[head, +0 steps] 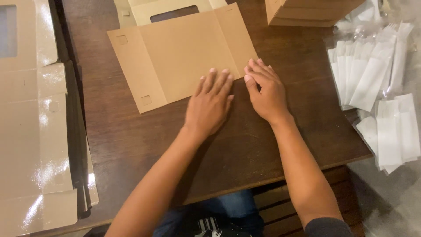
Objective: The person assembles a flat cardboard box with a clear window by folding and tucking flaps into slots. They work on a wooden table with stacks of flat boxes and finished boxes nearby.
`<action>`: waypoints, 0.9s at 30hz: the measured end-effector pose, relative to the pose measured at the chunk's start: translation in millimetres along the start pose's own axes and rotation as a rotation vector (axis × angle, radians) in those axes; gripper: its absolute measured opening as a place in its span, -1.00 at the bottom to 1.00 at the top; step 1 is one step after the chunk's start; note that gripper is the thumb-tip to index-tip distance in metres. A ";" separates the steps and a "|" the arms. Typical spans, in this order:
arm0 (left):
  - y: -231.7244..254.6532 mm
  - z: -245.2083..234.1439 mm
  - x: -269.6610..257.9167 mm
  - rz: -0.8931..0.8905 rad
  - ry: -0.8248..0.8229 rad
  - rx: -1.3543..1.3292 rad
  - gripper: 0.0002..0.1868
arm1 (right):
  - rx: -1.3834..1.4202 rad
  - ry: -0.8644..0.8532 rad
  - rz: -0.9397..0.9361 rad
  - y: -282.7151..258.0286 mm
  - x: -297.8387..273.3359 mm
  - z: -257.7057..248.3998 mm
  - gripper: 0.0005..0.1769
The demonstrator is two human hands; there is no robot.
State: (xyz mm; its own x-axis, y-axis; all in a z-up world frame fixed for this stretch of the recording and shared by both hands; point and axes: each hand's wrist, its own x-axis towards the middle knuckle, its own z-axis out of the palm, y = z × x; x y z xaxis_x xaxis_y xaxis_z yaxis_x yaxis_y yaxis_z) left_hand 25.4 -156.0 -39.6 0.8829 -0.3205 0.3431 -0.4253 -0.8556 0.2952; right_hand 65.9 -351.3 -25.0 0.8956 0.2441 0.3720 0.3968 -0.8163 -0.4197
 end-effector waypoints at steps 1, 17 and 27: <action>-5.5 -8.9 -6.7 0.002 0.008 0.013 -0.43 | 0.006 -0.009 0.007 1.9 -0.5 1.4 -0.66; -111.8 -47.7 -34.3 -0.062 0.315 0.351 -0.64 | -0.002 0.039 -0.035 -0.5 -4.0 1.3 -0.68; -128.7 -84.1 79.0 -0.234 -0.309 0.091 -0.17 | 0.107 -0.074 0.013 -9.6 5.5 -16.8 -0.64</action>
State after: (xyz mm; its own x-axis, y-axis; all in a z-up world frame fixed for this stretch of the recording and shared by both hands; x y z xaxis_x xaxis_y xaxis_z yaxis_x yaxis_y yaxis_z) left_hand 133.2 -37.0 24.5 0.9781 -0.2075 -0.0125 -0.1980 -0.9481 0.2490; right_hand 63.6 -350.9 -5.0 0.9114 0.2754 0.3056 0.4011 -0.7600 -0.5114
